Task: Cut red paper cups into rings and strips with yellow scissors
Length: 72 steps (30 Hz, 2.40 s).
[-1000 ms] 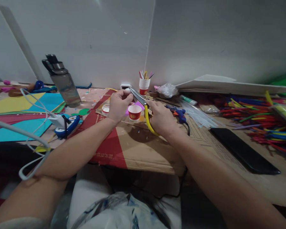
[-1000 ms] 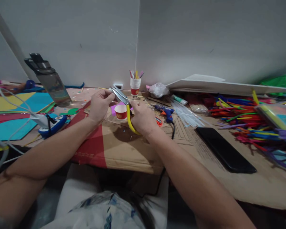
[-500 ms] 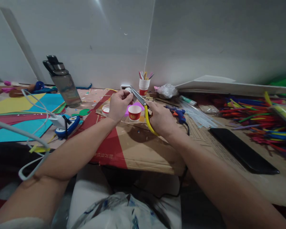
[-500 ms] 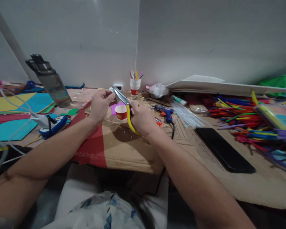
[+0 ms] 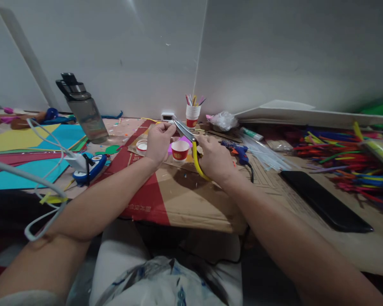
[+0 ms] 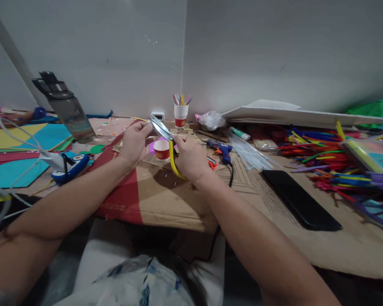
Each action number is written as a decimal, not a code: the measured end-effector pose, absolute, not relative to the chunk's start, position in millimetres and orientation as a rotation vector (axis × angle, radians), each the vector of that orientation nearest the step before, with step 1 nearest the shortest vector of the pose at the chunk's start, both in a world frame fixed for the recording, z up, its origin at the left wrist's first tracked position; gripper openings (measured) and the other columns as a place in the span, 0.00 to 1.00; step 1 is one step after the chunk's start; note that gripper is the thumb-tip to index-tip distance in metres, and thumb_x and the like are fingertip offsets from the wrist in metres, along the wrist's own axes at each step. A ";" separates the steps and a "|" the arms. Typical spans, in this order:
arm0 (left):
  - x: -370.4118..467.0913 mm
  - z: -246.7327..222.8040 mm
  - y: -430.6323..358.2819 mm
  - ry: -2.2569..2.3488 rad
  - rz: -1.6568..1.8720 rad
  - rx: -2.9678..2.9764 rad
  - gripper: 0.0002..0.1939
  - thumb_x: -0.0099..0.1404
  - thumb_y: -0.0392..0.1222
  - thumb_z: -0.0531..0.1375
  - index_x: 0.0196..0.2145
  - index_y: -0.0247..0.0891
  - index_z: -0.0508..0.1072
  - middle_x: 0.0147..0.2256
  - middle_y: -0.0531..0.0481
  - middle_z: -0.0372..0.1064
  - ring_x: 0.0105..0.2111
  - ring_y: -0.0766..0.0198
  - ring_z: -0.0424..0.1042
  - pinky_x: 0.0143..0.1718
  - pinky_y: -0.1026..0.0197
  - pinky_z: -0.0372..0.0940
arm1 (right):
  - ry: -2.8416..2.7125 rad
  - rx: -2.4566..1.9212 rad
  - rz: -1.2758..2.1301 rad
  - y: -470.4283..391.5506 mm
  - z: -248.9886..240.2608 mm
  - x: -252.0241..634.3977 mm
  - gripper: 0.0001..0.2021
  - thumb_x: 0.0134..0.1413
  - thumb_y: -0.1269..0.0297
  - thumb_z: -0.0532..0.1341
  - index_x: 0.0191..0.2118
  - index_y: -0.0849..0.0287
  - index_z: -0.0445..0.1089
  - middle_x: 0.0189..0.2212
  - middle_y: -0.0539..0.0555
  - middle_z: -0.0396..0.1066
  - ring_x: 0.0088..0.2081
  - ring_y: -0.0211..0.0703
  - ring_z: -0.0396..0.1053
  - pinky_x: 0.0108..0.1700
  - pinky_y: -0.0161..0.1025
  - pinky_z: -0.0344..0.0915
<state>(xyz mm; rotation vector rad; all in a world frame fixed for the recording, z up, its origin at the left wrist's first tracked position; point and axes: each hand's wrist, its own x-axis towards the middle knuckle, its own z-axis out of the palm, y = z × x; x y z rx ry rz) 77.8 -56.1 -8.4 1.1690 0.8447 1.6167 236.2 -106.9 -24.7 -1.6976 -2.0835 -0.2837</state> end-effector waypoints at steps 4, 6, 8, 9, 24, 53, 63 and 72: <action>77.6 -6.8 -57.0 0.841 1.622 1.198 0.10 0.58 0.39 0.65 0.24 0.36 0.68 0.25 0.53 0.69 0.27 0.70 0.71 0.31 0.66 0.68 | -2.096 -1.705 -0.281 -106.5 -23.4 236.0 0.21 0.60 0.68 0.53 0.59 0.57 0.67 0.50 0.64 0.71 0.39 0.53 0.71 0.36 0.42 0.62; 76.9 -7.2 -55.9 0.831 1.629 1.206 0.10 0.58 0.39 0.65 0.24 0.36 0.68 0.25 0.53 0.69 0.27 0.70 0.71 0.30 0.66 0.67 | -2.102 -1.693 -0.280 -106.4 -22.7 236.1 0.21 0.60 0.68 0.52 0.59 0.57 0.66 0.50 0.64 0.71 0.40 0.53 0.71 0.36 0.42 0.62; 75.9 -8.6 -53.9 0.834 1.639 1.217 0.09 0.57 0.39 0.65 0.24 0.36 0.69 0.25 0.53 0.69 0.27 0.70 0.70 0.30 0.66 0.67 | -2.106 -1.686 -0.275 -106.9 -21.7 236.3 0.21 0.61 0.68 0.52 0.58 0.57 0.66 0.50 0.64 0.71 0.41 0.53 0.71 0.37 0.42 0.62; 75.2 -9.5 -52.5 0.838 1.641 1.228 0.09 0.57 0.40 0.65 0.24 0.36 0.69 0.25 0.53 0.69 0.26 0.70 0.70 0.30 0.66 0.67 | -2.108 -1.683 -0.270 -107.3 -21.0 236.4 0.21 0.61 0.68 0.52 0.59 0.56 0.66 0.50 0.64 0.71 0.41 0.53 0.72 0.37 0.42 0.63; 66.0 -8.1 -55.3 1.011 1.693 1.653 0.06 0.57 0.36 0.63 0.22 0.37 0.73 0.22 0.55 0.65 0.24 0.70 0.61 0.29 0.66 0.57 | -2.092 -1.642 -0.210 -106.4 -22.3 236.8 0.22 0.59 0.64 0.56 0.59 0.57 0.66 0.51 0.63 0.72 0.45 0.56 0.71 0.40 0.43 0.64; 73.6 -9.3 -51.2 0.713 1.605 1.123 0.11 0.56 0.42 0.67 0.28 0.35 0.70 0.27 0.52 0.72 0.28 0.67 0.74 0.37 0.60 0.71 | -2.096 -1.639 -0.226 -107.3 -21.5 237.7 0.24 0.59 0.62 0.56 0.61 0.56 0.64 0.52 0.62 0.71 0.43 0.55 0.72 0.37 0.42 0.62; 76.0 -8.2 -58.4 0.745 1.559 1.186 0.08 0.58 0.39 0.66 0.28 0.34 0.71 0.27 0.50 0.74 0.28 0.65 0.76 0.39 0.56 0.73 | -2.096 -1.650 -0.218 -105.6 -21.5 239.1 0.23 0.60 0.61 0.56 0.60 0.56 0.65 0.50 0.63 0.71 0.40 0.52 0.71 0.36 0.42 0.61; 71.0 -7.7 -54.4 0.793 1.592 1.259 0.10 0.55 0.42 0.67 0.28 0.35 0.71 0.27 0.52 0.72 0.28 0.66 0.74 0.33 0.60 0.73 | -2.094 -1.633 -0.257 -106.4 -21.1 238.0 0.21 0.61 0.67 0.53 0.58 0.58 0.67 0.50 0.62 0.73 0.40 0.52 0.71 0.36 0.41 0.60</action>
